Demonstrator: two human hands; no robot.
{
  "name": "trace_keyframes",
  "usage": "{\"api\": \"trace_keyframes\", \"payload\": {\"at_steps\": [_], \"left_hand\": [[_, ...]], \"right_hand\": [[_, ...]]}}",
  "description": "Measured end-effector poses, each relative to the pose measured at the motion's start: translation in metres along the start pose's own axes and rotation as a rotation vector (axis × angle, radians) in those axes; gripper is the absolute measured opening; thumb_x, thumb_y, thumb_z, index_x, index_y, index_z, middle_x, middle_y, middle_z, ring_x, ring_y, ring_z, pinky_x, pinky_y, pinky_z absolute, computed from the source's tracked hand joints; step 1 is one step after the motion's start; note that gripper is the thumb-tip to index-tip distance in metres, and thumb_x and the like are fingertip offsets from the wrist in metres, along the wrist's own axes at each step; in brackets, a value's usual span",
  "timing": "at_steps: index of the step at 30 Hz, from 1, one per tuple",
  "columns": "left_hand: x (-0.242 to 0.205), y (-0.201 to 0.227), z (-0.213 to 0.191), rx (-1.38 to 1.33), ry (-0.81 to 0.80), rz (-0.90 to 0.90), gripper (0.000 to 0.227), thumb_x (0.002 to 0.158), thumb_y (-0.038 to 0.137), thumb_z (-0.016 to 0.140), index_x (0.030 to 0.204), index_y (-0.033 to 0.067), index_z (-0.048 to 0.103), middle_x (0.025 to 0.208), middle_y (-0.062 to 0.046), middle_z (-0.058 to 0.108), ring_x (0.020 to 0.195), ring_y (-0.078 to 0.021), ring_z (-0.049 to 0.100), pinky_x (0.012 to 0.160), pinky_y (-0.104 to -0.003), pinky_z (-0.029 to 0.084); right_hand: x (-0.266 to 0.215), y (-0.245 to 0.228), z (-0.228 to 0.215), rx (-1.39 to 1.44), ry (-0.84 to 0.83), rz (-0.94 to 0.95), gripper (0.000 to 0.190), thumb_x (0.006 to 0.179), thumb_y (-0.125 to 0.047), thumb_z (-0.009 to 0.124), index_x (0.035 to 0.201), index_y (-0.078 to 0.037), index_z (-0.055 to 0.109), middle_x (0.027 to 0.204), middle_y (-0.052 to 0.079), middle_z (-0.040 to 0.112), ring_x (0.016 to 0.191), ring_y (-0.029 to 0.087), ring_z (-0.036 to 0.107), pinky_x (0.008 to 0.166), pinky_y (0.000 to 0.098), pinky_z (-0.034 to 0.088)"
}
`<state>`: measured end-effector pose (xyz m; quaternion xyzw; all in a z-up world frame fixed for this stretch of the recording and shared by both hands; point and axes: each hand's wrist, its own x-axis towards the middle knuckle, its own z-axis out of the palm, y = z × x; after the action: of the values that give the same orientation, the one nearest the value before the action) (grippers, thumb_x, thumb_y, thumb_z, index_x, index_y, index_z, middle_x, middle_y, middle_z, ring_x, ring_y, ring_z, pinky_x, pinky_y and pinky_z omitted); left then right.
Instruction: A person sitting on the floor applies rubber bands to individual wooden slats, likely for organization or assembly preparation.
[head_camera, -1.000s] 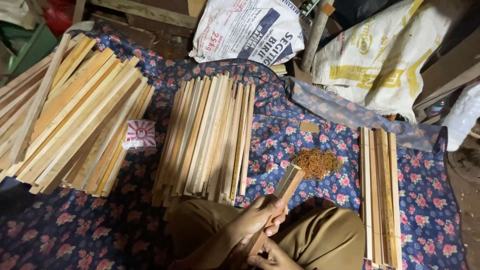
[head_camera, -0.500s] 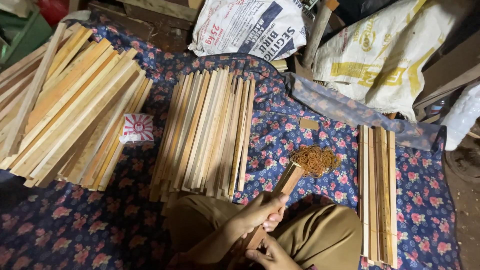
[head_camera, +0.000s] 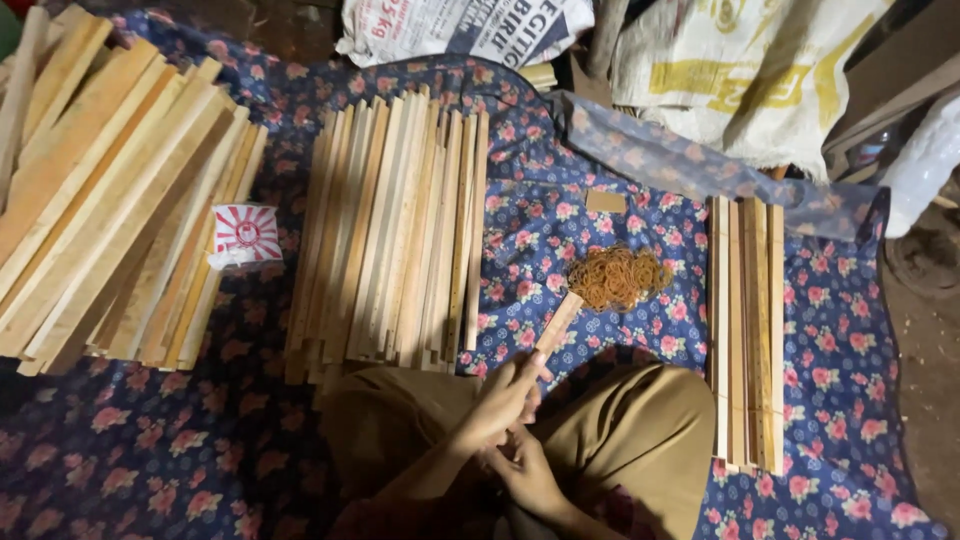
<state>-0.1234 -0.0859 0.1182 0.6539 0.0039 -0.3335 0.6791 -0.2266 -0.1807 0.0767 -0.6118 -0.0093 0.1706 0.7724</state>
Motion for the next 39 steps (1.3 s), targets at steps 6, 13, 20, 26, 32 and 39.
{"api": "trace_keyframes", "payload": {"at_steps": [6, 13, 20, 26, 32, 39], "left_hand": [[0.006, -0.003, -0.006, 0.061, 0.126, 0.098, 0.044, 0.111, 0.041, 0.042, 0.087, 0.0075, 0.057, 0.055, 0.003, 0.045, 0.04, -0.0083, 0.037, 0.033, -0.025, 0.029], [-0.002, 0.029, -0.006, -0.075, 0.033, -0.13, 0.046, 0.112, 0.047, 0.038, 0.09, 0.0083, 0.054, 0.06, 0.003, 0.045, 0.037, -0.0062, 0.033, 0.032, -0.024, 0.028], [0.042, -0.049, -0.017, -0.428, 0.037, -0.163, 0.047, 0.106, 0.052, 0.047, 0.095, 0.0073, 0.056, 0.061, 0.001, 0.044, 0.036, -0.0082, 0.031, 0.033, -0.025, 0.024], [0.048, -0.051, -0.023, -0.438, -0.015, -0.205, 0.049, 0.105, 0.056, 0.047, 0.098, 0.0092, 0.057, 0.059, 0.002, 0.042, 0.036, -0.0084, 0.032, 0.033, -0.025, 0.026], [0.053, -0.043, -0.032, -0.448, 0.02, -0.184, 0.055, 0.105, 0.054, 0.048, 0.103, 0.0025, 0.067, 0.06, 0.001, 0.051, 0.032, -0.0074, 0.038, 0.029, -0.024, 0.029], [0.02, 0.056, -0.015, -0.372, 0.049, -0.09, 0.052, 0.107, 0.05, 0.052, 0.101, -0.0018, 0.059, 0.067, -0.011, 0.057, 0.039, -0.0167, 0.053, 0.033, -0.028, 0.041]], "right_hand": [[0.028, -0.04, -0.056, -0.206, -0.374, 0.068, 0.038, 0.091, -0.015, 0.074, 0.128, -0.008, 0.066, 0.102, 0.008, 0.077, 0.079, 0.012, 0.067, 0.076, 0.0266, 0.057], [0.143, -0.042, -0.203, -0.505, 0.074, 0.21, 0.028, 0.087, 0.016, 0.062, 0.087, -0.003, 0.081, 0.089, 0.011, 0.082, 0.073, 0.019, 0.073, 0.071, 0.0315, 0.064], [0.25, 0.004, -0.253, -0.948, 0.386, 0.081, 0.023, 0.089, -0.02, 0.073, 0.109, -0.012, 0.081, 0.071, 0.007, 0.074, 0.058, 0.016, 0.064, 0.059, 0.0312, 0.053], [0.27, 0.038, -0.235, -1.535, 0.186, 0.148, 0.033, 0.093, -0.026, 0.054, 0.117, -0.03, 0.076, 0.135, 0.005, 0.064, 0.129, 0.029, 0.053, 0.104, 0.0439, 0.048], [0.231, -0.009, -0.212, -1.162, 0.402, -0.168, 0.027, 0.067, -0.008, 0.085, 0.094, -0.012, 0.082, 0.097, 0.005, 0.076, 0.072, 0.026, 0.07, 0.072, 0.0384, 0.057], [0.129, -0.071, -0.135, -0.317, 0.481, 0.009, 0.017, 0.08, -0.014, 0.087, 0.096, -0.007, 0.082, 0.078, 0.009, 0.077, 0.076, 0.015, 0.064, 0.075, 0.0294, 0.052]]}}
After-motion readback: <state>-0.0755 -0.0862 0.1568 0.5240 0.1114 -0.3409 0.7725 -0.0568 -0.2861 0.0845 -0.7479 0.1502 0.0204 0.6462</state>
